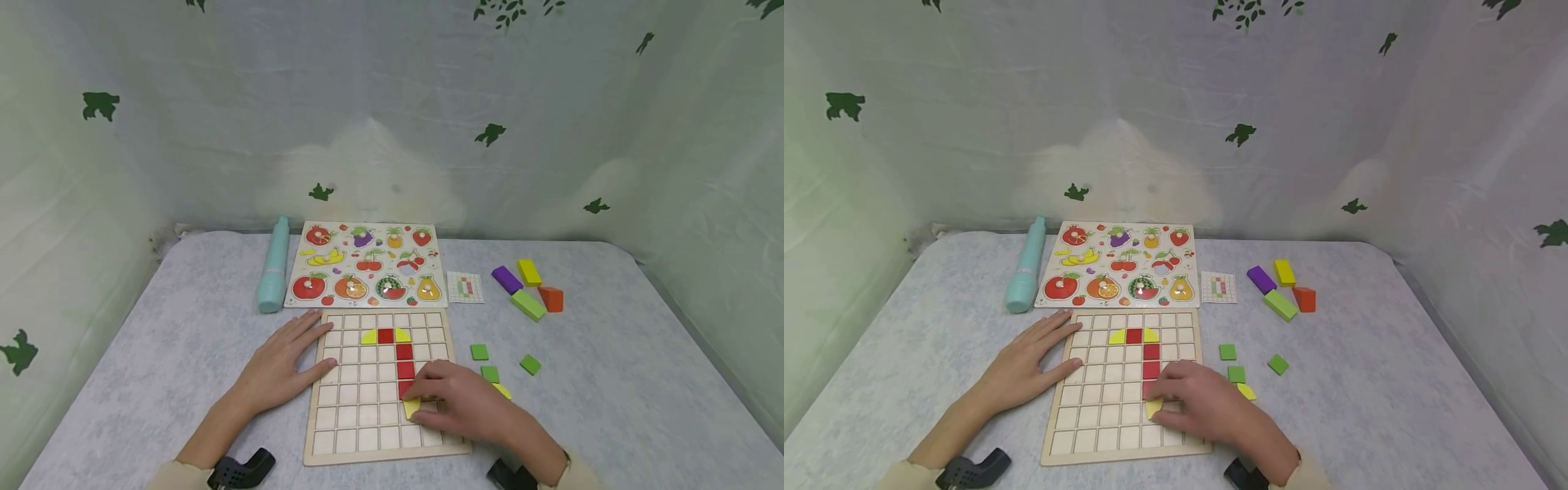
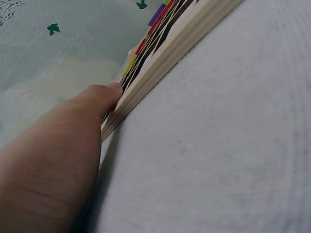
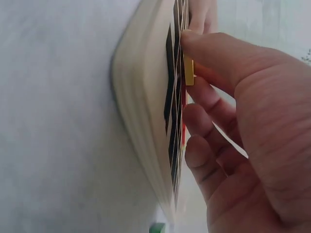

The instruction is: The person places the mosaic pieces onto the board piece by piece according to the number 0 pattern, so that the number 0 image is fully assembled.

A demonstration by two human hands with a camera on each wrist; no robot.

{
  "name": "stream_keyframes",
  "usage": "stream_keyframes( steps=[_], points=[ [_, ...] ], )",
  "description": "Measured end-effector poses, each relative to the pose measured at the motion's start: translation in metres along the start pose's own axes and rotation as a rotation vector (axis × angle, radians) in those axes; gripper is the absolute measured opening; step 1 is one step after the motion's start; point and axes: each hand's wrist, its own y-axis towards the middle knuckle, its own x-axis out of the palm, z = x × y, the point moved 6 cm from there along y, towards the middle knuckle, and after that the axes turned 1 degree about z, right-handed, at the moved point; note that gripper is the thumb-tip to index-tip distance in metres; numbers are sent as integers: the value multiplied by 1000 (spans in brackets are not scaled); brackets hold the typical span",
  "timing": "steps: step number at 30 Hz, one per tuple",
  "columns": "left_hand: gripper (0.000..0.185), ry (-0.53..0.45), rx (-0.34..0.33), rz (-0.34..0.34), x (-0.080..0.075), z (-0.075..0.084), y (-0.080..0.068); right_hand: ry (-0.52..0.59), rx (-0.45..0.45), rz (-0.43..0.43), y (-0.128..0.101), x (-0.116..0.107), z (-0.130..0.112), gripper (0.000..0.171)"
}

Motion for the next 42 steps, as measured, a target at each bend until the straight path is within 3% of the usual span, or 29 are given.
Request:
stream_keyframes(
  steps=[15,20,30,37,42],
  points=[
    [70,-7,-18,-14,-1,1,-1,2,6,-21,1,1,0,23],
    [70,-5,-19,-13,-1,0,-1,13,87,-6,-3,-10,10,22],
    [70,-11,-15,-5,-1,1,-1,-85,200,108,-18,-44,51,22],
    [70,-4,-13,-3,-1,1,-1,-166,365,90,-28,-55,77,31],
    [70,-6,-13,-5,-1,2,0,-156,382,82,-33,-59,90,30]
  ],
)
